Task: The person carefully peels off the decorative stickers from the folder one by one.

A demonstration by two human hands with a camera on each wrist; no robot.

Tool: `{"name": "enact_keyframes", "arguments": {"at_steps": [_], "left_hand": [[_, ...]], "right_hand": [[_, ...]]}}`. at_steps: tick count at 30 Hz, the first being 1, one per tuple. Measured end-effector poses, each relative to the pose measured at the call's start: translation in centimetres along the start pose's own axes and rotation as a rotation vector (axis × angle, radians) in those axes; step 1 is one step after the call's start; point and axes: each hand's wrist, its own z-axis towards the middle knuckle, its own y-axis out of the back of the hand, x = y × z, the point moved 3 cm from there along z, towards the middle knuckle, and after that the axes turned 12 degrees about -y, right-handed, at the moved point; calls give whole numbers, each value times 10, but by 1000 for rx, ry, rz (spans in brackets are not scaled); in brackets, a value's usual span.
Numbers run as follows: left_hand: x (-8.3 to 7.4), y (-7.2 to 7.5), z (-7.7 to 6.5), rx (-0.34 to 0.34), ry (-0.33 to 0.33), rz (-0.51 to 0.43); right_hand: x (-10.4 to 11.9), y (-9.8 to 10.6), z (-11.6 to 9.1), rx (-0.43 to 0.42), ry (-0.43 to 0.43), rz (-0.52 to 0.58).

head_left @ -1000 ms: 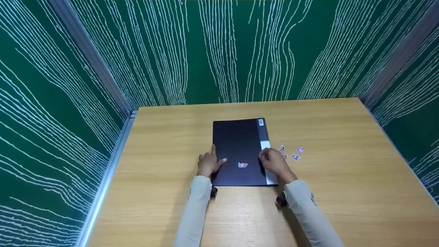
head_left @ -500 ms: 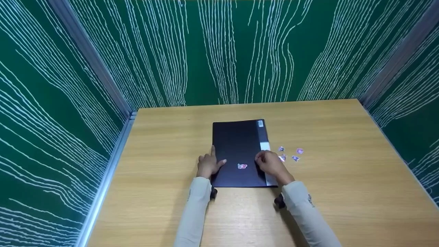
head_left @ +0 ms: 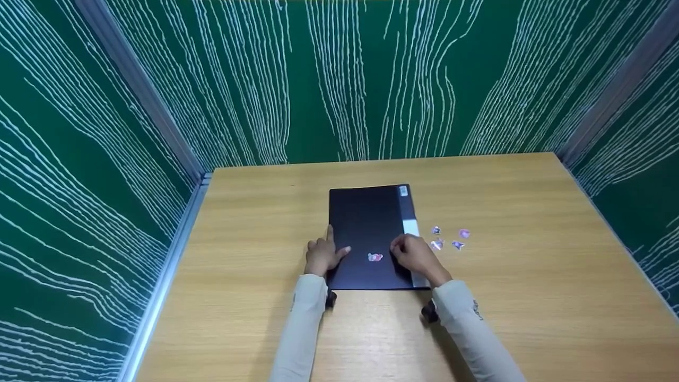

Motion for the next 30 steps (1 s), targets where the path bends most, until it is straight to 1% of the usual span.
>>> {"name": "enact_keyframes", "arguments": {"at_steps": [6, 10, 16, 23, 30], "left_hand": [[0, 0, 1, 4, 9, -12], [0, 0, 1, -7, 11, -19], [1, -2, 0, -8, 19, -28], [2, -4, 0, 0, 30, -35], [0, -1, 0, -13, 21, -28]], "right_hand": [[2, -2, 0, -15, 49, -20], [3, -4, 0, -17, 83, -31], [5, -6, -1, 9, 71, -25], [6, -7, -2, 44, 25, -13], [8, -8, -2, 62, 10, -7]]}}
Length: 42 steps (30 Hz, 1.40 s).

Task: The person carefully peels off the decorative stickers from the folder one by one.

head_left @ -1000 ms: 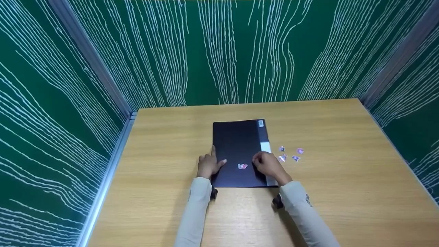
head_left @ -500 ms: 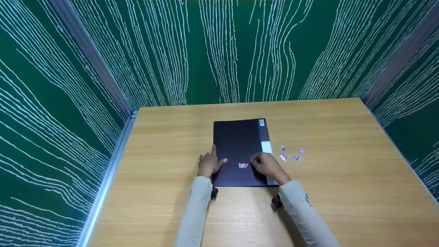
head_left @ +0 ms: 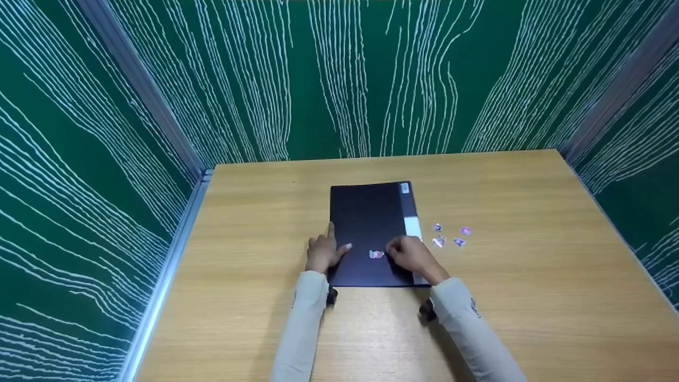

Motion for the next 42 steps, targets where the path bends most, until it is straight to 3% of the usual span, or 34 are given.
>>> {"name": "enact_keyframes", "arguments": {"at_steps": [4, 9, 42], "left_hand": [[0, 1, 0, 3, 2, 1], [0, 0, 0, 33, 13, -3], [0, 1, 0, 29, -2, -1]], "right_hand": [[1, 0, 0, -6, 14, -17], [2, 1, 1, -56, 92, -57], [-2, -7, 0, -10, -15, -5]]}}
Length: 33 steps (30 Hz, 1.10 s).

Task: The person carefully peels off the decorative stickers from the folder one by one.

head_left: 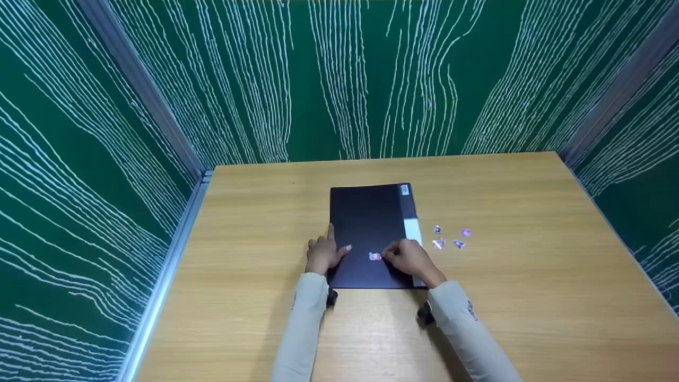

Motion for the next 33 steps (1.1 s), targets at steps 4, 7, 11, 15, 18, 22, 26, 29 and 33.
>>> {"name": "enact_keyframes", "arguments": {"at_steps": [4, 7, 11, 15, 18, 22, 26, 29, 33], "left_hand": [[0, 0, -1, 1, 0, -2], [0, 0, -1, 2, 2, 4], [1, -2, 0, -1, 1, 9], [0, -1, 0, -7, 2, 7], [-1, 1, 0, -11, 7, 1], [0, 2, 0, -5, 8, 6], [1, 0, -1, 9, 6, 13], [2, -1, 0, 12, 9, 11], [0, -1, 1, 4, 10, 10]], "right_hand": [[0, -2, 1, 40, -51, 11], [-1, -3, 2, 58, -69, 17], [-3, -4, 2, 50, -65, 18], [-3, -5, 3, 46, -88, 16], [-2, -4, 4, 59, -111, 2], [0, -4, 4, 79, -126, -9], [-1, -5, 3, 93, -115, -16], [-1, -5, 2, 103, -117, -9], [-1, -5, 1, 96, -127, 6]]}}
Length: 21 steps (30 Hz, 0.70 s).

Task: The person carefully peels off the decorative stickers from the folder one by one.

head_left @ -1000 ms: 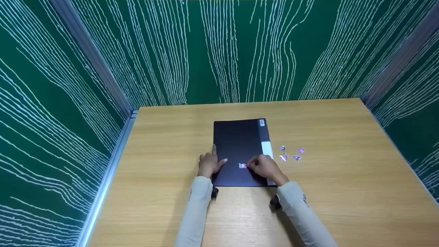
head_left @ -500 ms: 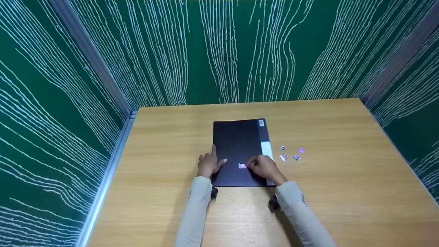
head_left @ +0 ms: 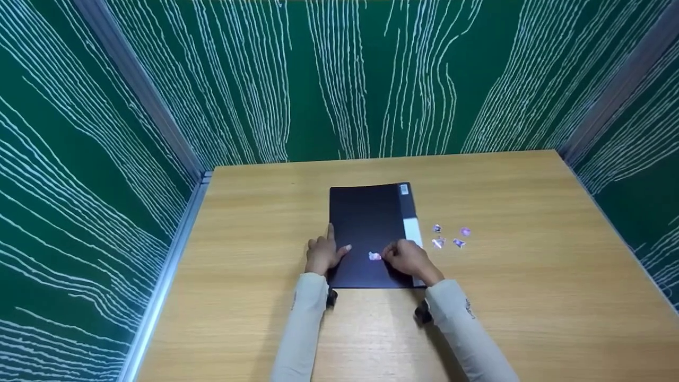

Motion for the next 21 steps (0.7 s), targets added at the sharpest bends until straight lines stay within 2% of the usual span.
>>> {"name": "enact_keyframes", "arguments": {"at_steps": [13, 16, 21], "left_hand": [[-1, -1, 1, 19, 22, 8], [-1, 0, 1, 3, 17, 17], [-1, 0, 0, 14, 18, 24]], "right_hand": [[-1, 0, 0, -28, 27, 7], [-1, 0, 0, -32, 34, 19], [0, 0, 0, -69, 82, -4]]}}
